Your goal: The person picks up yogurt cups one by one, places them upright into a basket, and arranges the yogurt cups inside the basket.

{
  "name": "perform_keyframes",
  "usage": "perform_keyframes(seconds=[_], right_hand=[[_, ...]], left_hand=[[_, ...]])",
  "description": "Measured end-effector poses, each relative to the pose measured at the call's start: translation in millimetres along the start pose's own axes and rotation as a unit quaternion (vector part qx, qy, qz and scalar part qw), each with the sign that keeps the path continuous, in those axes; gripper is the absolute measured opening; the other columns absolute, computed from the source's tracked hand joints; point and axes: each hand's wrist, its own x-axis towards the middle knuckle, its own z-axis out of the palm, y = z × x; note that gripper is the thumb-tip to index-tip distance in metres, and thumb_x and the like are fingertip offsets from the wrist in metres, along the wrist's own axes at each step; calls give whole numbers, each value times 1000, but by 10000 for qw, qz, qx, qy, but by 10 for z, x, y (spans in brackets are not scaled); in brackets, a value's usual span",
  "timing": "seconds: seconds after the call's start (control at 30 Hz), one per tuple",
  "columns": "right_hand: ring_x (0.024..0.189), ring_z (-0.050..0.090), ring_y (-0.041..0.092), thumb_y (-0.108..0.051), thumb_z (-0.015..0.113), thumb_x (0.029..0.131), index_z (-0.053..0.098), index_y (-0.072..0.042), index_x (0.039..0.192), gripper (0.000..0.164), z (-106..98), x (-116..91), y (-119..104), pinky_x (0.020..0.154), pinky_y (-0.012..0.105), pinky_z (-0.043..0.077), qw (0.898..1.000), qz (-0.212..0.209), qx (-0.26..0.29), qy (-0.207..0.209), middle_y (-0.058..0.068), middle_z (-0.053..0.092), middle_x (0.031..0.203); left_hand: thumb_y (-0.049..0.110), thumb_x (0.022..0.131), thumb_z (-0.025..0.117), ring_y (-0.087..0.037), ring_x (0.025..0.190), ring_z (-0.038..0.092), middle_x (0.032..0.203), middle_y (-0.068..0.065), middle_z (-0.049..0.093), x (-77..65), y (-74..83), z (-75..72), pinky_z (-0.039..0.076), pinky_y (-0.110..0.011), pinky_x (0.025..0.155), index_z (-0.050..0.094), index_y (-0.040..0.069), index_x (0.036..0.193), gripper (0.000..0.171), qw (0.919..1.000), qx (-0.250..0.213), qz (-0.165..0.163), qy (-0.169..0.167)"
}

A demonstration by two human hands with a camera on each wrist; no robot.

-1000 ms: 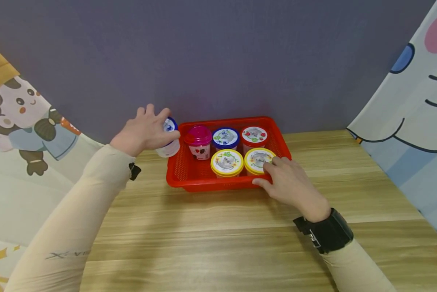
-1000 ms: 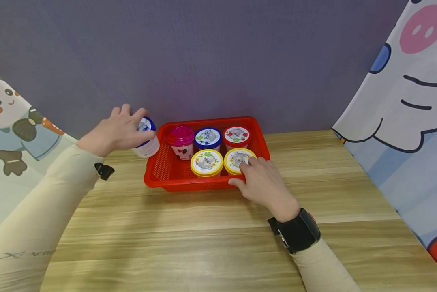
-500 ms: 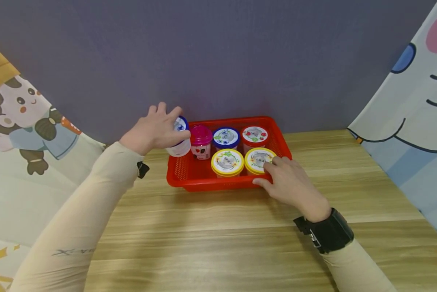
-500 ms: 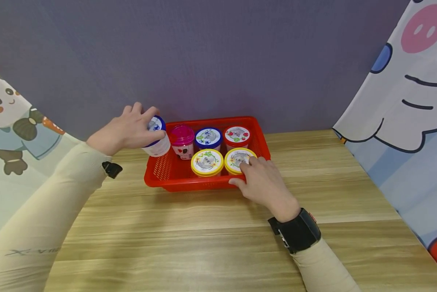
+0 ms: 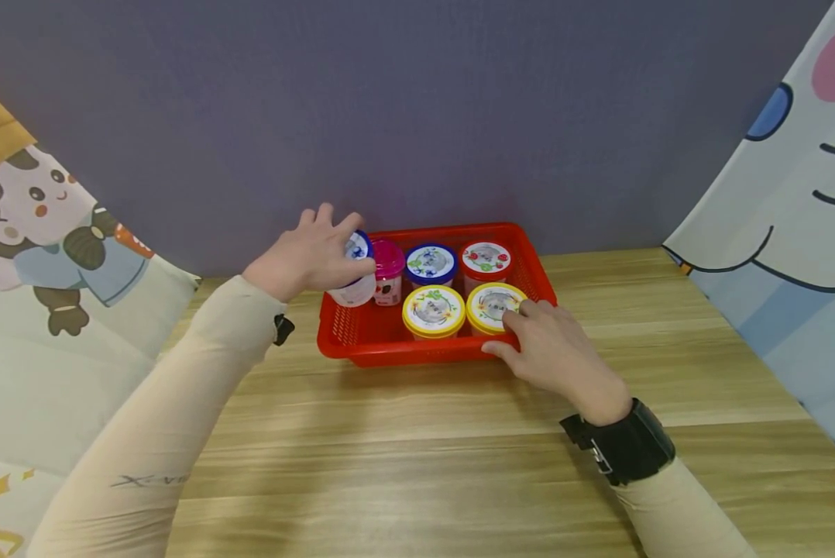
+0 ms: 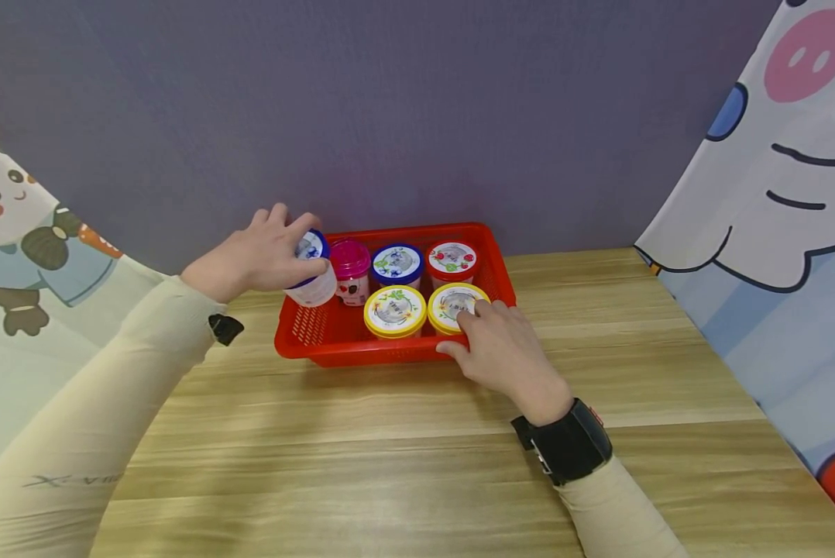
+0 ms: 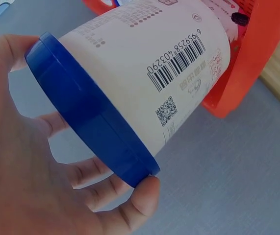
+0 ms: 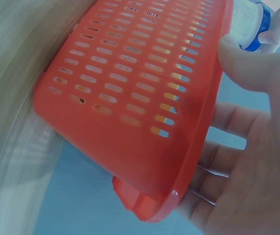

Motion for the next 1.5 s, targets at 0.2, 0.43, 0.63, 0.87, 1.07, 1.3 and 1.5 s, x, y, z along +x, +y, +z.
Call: perform_keyframes(seconds=[0.2, 0.43, 0.63, 0.87, 1.07, 1.3, 1.5], right_hand=[[94, 59, 36, -50, 71, 91, 69, -3, 112, 51, 8, -1, 9, 85, 54, 48, 9999, -58, -1, 109, 17, 63, 104], [93, 59, 36, -49, 71, 91, 70, -4, 111, 50, 5, -5, 11, 84, 54, 47, 9999, -48, 31, 124, 16, 63, 104], [92, 59, 35, -48, 72, 91, 70, -4, 109, 48, 6, -5, 10, 82, 53, 48, 9999, -73, 24, 154, 16, 63, 102], [93, 59, 35, -50, 71, 91, 70, -4, 110, 50, 8, 0, 9, 83, 53, 48, 9999, -35, 12, 116, 16, 63, 104], [95, 59, 36, -50, 71, 91, 70, -3, 112, 51, 4, 0, 8, 84, 54, 48, 10000, -24, 21, 80, 17, 63, 106], [96, 59, 36, -50, 71, 91, 69, -3, 113, 52, 10, -4, 12, 85, 54, 48, 10000, -13, 18, 71, 17, 63, 107], [95, 59, 36, -50, 71, 91, 70, -3, 111, 51, 5, -6, 7, 84, 54, 48, 9999, -38, 25, 113, 17, 63, 105]], left_hand=[[51, 91, 53, -40, 124, 36, 144, -22, 34, 2, 37, 52, 51, -61, 90, 36, 20, 152, 71, 9999, -51, 96, -17], [54, 88, 56, -39, 122, 37, 141, -21, 36, 2, 108, 136, 51, -60, 90, 38, 21, 150, 72, 9998, 54, 198, 25], [58, 88, 57, -38, 122, 38, 142, -20, 37, 6, 175, 216, 53, -58, 89, 40, 22, 150, 74, 9995, 132, 279, -23], [60, 89, 56, -38, 123, 39, 145, -20, 36, 26, 208, 299, 52, -58, 91, 41, 23, 150, 73, 9991, 198, 366, -126], [57, 89, 56, -40, 127, 38, 150, -23, 33, 48, 206, 385, 51, -61, 93, 40, 24, 151, 73, 9986, 201, 433, -222], [52, 88, 56, -41, 131, 35, 153, -23, 32, 58, 230, 465, 49, -61, 94, 39, 22, 153, 74, 9981, 128, 503, -317], [52, 89, 57, -41, 130, 36, 152, -22, 32, 65, 241, 519, 48, -62, 96, 37, 23, 154, 74, 9976, 153, 548, -390]])
